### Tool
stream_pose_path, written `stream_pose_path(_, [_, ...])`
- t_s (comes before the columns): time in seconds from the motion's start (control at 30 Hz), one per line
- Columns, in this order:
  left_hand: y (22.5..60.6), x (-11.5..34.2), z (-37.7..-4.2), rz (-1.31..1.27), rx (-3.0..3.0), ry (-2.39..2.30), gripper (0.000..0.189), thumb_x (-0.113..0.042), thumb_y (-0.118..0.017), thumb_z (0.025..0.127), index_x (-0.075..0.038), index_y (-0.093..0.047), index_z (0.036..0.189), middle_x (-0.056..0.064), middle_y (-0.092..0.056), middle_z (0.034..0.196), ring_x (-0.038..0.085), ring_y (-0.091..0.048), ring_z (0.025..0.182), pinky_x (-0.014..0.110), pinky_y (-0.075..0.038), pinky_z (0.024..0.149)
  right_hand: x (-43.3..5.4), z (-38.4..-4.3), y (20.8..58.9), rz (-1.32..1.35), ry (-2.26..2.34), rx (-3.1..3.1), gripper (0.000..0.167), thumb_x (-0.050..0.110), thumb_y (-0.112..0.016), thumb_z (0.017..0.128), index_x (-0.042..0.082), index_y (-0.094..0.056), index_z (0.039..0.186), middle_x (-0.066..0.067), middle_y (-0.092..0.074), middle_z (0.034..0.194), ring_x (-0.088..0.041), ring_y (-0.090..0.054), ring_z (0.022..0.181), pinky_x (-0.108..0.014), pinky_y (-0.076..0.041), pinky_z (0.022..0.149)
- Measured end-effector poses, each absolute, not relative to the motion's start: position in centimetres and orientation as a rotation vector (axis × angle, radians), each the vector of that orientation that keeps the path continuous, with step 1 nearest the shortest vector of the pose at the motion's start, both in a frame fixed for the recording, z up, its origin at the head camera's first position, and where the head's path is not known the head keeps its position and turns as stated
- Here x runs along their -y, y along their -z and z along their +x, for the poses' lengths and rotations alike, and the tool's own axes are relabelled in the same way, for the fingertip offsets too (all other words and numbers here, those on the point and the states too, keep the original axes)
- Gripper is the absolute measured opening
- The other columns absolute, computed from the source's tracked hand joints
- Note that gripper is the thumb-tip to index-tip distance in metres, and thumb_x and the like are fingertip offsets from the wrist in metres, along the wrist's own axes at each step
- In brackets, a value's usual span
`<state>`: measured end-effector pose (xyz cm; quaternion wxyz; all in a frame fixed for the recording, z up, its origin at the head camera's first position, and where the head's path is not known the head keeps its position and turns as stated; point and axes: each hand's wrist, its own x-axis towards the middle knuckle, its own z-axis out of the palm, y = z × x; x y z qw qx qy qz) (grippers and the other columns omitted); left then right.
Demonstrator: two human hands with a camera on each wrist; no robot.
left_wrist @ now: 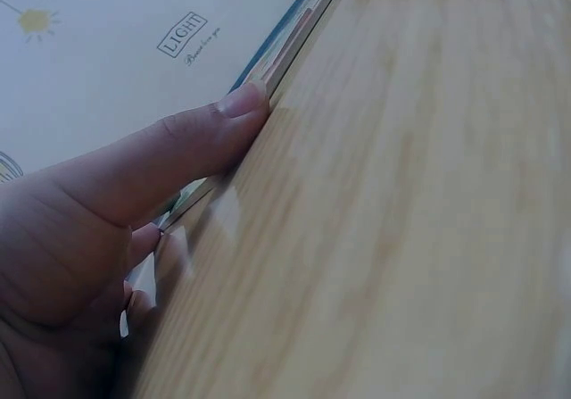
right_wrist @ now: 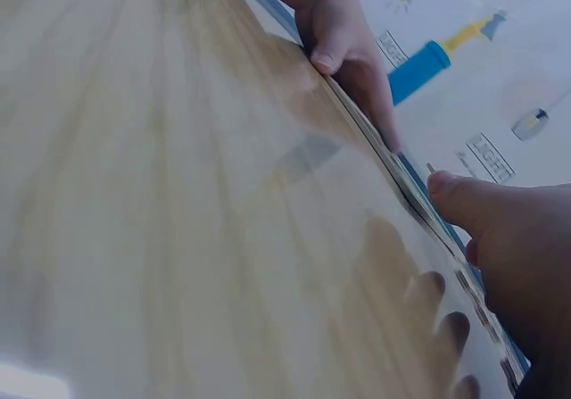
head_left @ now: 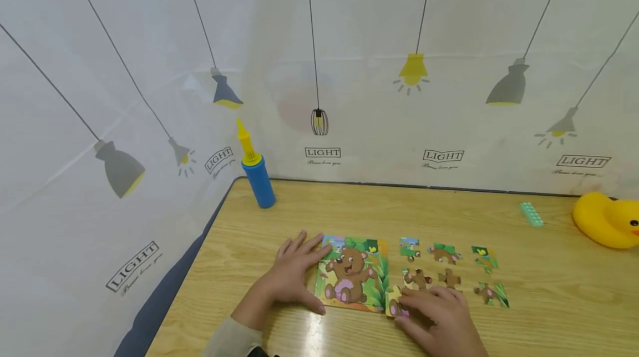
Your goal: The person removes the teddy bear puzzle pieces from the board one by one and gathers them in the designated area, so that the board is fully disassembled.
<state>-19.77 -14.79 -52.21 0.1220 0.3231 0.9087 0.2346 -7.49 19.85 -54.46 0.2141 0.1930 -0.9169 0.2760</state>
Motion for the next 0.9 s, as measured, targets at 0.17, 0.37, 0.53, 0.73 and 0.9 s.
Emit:
stream_pose_path(0.17, [52.2,14.8,-19.7,0.943,-2.644,-0.69,0.133,-0.068,-0.097,0.058,-0.025,-0.037,0.168,0.002,-0.018,0.178,0.044,-0.001,0.162,0.067,0.001,0.125,-22.0,-6.4,55.0,0.513,-0.676,2.457,0.04,0.038,-0.099,0.07,0.025,-0.086,0.105,0.016,-0.079,0.11,-0.005,-0.062,0.09,-0.037,-0.036,0.091])
stream_pose_path(0.37, [52.0,14.9,-19.8,0.937,-2.65,-0.683,0.132,-0.067,-0.097,0.058,-0.025,-0.037,0.168,0.003,-0.018,0.178,0.044,-0.002,0.162,0.067,0.0,0.125,-22.6,-5.6,55.1,0.474,-0.698,2.44,0.038,0.033,-0.1,0.068,0.024,-0.087,0.102,0.014,-0.08,0.11,-0.006,-0.059,0.093,-0.038,-0.032,0.09])
stream_pose_path(0.53, [51.8,14.9,-19.8,0.928,-2.634,-0.696,0.132,-0.066,-0.098,0.059,-0.025,-0.037,0.169,0.003,-0.017,0.178,0.044,-0.001,0.162,0.067,0.001,0.125,-22.5,-5.7,55.0,0.463,-0.704,2.49,0.043,0.03,-0.102,0.062,0.026,-0.087,0.102,0.017,-0.079,0.112,-0.015,-0.061,0.106,-0.05,-0.034,0.088])
stream_pose_path(0.73, [51.9,14.8,-19.8,0.93,-2.638,-0.692,0.132,-0.067,-0.097,0.059,-0.025,-0.037,0.168,0.002,-0.017,0.178,0.043,-0.001,0.162,0.067,0.001,0.125,-22.4,-5.8,55.0,0.446,-0.678,2.515,0.039,0.031,-0.102,0.061,0.026,-0.087,0.097,0.017,-0.079,0.111,-0.023,-0.061,0.113,-0.054,-0.035,0.087])
stream_pose_path(0.9, [52.0,14.8,-19.9,0.937,-2.645,-0.685,0.132,-0.068,-0.097,0.058,-0.025,-0.038,0.168,0.002,-0.018,0.178,0.044,-0.002,0.162,0.067,0.0,0.125,-22.5,-5.7,55.2,0.465,-0.682,2.501,0.032,0.03,-0.102,0.062,0.034,-0.086,0.09,0.016,-0.079,0.11,-0.024,-0.061,0.113,-0.053,-0.035,0.088])
